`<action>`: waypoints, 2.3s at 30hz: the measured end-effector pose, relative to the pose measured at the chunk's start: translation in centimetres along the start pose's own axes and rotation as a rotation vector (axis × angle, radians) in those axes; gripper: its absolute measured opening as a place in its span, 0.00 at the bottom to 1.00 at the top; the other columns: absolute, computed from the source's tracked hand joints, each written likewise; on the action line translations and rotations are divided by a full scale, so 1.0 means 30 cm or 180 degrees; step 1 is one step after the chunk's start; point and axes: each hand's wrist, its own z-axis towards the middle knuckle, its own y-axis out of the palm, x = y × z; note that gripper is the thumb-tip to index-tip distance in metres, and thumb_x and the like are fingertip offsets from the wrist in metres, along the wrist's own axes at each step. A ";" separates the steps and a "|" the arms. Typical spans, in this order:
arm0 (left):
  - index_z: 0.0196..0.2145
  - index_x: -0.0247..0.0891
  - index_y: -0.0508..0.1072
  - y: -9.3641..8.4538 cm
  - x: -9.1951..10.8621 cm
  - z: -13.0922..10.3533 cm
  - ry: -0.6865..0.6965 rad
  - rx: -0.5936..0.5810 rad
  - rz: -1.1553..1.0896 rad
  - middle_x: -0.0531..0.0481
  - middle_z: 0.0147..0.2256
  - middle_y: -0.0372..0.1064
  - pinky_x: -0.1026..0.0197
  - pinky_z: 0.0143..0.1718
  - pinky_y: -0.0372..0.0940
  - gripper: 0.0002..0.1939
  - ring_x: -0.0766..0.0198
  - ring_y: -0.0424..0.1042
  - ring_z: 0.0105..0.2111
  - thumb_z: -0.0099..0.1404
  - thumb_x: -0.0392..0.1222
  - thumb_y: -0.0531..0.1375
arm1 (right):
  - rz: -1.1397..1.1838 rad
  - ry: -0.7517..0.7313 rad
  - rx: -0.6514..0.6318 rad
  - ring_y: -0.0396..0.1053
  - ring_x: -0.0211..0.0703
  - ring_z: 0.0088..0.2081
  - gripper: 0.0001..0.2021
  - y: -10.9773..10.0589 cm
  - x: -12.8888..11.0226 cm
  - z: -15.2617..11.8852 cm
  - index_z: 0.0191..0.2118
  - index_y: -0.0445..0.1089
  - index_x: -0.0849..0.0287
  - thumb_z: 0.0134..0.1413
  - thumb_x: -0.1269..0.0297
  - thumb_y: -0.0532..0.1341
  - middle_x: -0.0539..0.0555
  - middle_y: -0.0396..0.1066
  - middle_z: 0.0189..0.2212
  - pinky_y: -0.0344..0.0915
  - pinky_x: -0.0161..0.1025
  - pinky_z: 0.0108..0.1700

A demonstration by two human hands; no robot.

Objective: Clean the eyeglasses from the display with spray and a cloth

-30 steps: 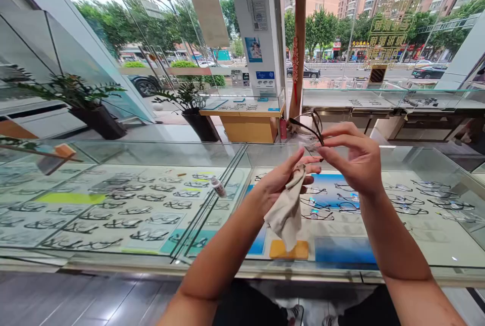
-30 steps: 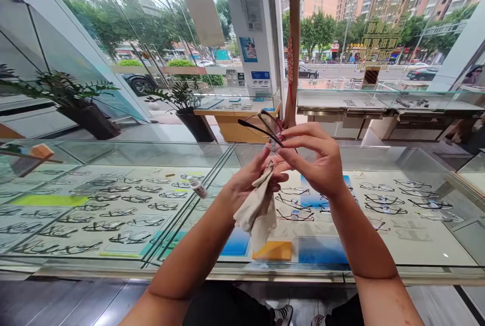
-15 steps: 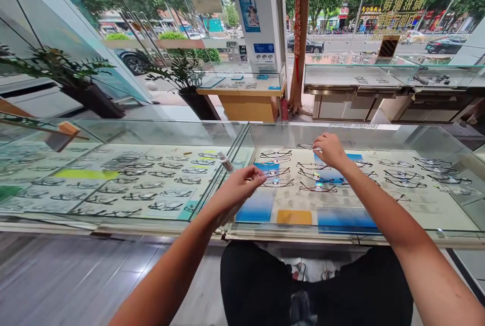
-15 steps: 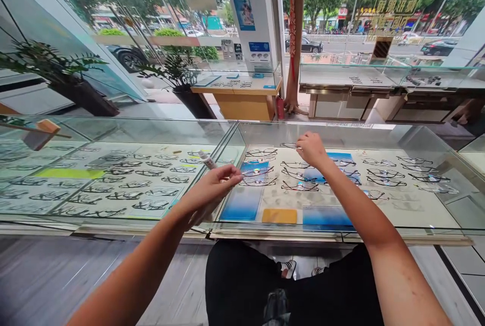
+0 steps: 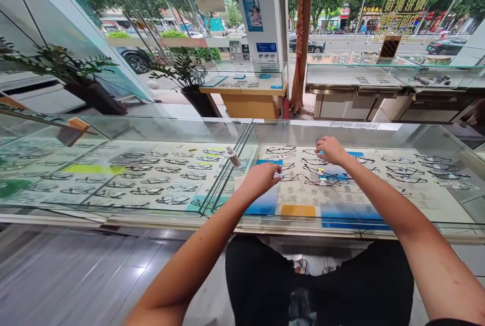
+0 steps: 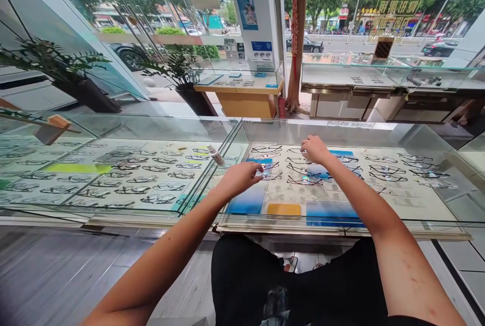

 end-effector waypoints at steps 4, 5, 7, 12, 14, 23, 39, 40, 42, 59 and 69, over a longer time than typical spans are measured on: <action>0.40 0.41 0.81 0.017 -0.006 0.026 0.0053 -0.0014 -0.0002 0.44 0.40 0.80 0.59 0.38 0.64 0.08 0.51 0.78 0.42 0.69 0.44 0.61 | 0.0106 -0.0008 -0.0035 0.68 0.54 0.49 0.09 -0.001 -0.002 -0.005 0.40 0.84 0.57 0.64 0.71 0.64 0.60 0.84 0.46 0.56 0.45 0.46; 0.39 0.41 0.81 0.021 -0.009 0.032 0.0060 -0.0016 -0.0023 0.44 0.38 0.80 0.59 0.38 0.64 0.08 0.51 0.78 0.41 0.69 0.43 0.61 | 0.0149 -0.0008 -0.0028 0.68 0.54 0.48 0.09 -0.001 -0.004 -0.004 0.39 0.84 0.58 0.64 0.72 0.64 0.60 0.84 0.45 0.56 0.45 0.45; 0.36 0.41 0.81 0.030 -0.016 0.042 0.0077 -0.0004 -0.0092 0.44 0.36 0.80 0.59 0.38 0.64 0.07 0.51 0.78 0.40 0.67 0.42 0.62 | 0.0256 -0.0002 0.0024 0.69 0.53 0.46 0.10 -0.006 -0.010 -0.005 0.36 0.84 0.58 0.63 0.73 0.63 0.61 0.84 0.43 0.56 0.45 0.45; 0.30 0.42 0.79 0.032 -0.036 0.055 0.0168 0.0002 -0.0423 0.44 0.31 0.78 0.60 0.33 0.60 0.05 0.53 0.75 0.34 0.60 0.40 0.63 | 0.0687 0.0078 0.0464 0.70 0.52 0.43 0.10 -0.057 -0.026 -0.044 0.37 0.82 0.58 0.61 0.72 0.61 0.60 0.83 0.41 0.59 0.46 0.46; 0.26 0.42 0.78 0.010 -0.044 0.055 0.0267 -0.0080 -0.0654 0.46 0.27 0.76 0.60 0.31 0.57 0.04 0.55 0.72 0.29 0.57 0.40 0.63 | 0.0930 0.0132 0.0742 0.70 0.51 0.42 0.10 -0.086 -0.035 -0.074 0.39 0.80 0.59 0.60 0.71 0.60 0.59 0.82 0.40 0.60 0.47 0.47; 0.25 0.39 0.73 -0.159 0.028 0.147 0.0642 0.0395 -0.3045 0.52 0.25 0.68 0.62 0.30 0.58 0.17 0.64 0.63 0.27 0.57 0.55 0.68 | 0.2283 0.0420 0.1761 0.70 0.44 0.32 0.07 -0.115 -0.092 -0.107 0.33 0.73 0.56 0.57 0.63 0.58 0.53 0.76 0.30 0.65 0.41 0.39; 0.30 0.40 0.68 0.021 0.192 0.224 0.0531 0.1282 -0.4069 0.48 0.37 0.74 0.58 0.45 0.67 0.22 0.61 0.72 0.39 0.59 0.62 0.67 | 0.3615 0.0626 0.2069 0.61 0.40 0.27 0.05 -0.051 -0.203 -0.153 0.30 0.72 0.54 0.53 0.61 0.61 0.47 0.65 0.22 0.61 0.39 0.33; 0.30 0.40 0.69 0.025 0.195 0.220 0.0542 0.1236 -0.4030 0.48 0.37 0.75 0.57 0.46 0.67 0.23 0.60 0.72 0.39 0.59 0.63 0.67 | 0.3686 0.0621 0.2045 0.61 0.40 0.27 0.06 -0.053 -0.208 -0.156 0.31 0.74 0.55 0.54 0.60 0.62 0.48 0.66 0.22 0.62 0.39 0.33; 0.31 0.40 0.70 0.032 0.202 0.217 0.0609 0.1152 -0.3967 0.47 0.37 0.75 0.56 0.47 0.67 0.23 0.59 0.73 0.39 0.59 0.64 0.67 | 0.3811 0.0626 0.2016 0.62 0.40 0.28 0.07 -0.059 -0.216 -0.162 0.32 0.76 0.55 0.55 0.58 0.64 0.48 0.68 0.23 0.62 0.39 0.33; 0.30 0.38 0.75 0.037 0.228 0.218 0.0836 0.0866 -0.3756 0.49 0.31 0.74 0.57 0.42 0.68 0.22 0.61 0.71 0.34 0.61 0.62 0.68 | 0.3962 0.0715 0.1789 0.57 0.38 0.27 0.07 -0.067 -0.206 -0.172 0.28 0.72 0.55 0.50 0.57 0.64 0.46 0.63 0.21 0.58 0.39 0.31; 0.30 0.38 0.77 0.041 0.215 0.229 0.0819 0.0910 -0.3776 0.48 0.31 0.76 0.57 0.43 0.68 0.19 0.59 0.73 0.35 0.61 0.58 0.68 | 0.3913 0.0691 0.1736 0.58 0.38 0.27 0.06 -0.077 -0.183 -0.173 0.27 0.69 0.55 0.47 0.59 0.63 0.46 0.64 0.22 0.58 0.38 0.32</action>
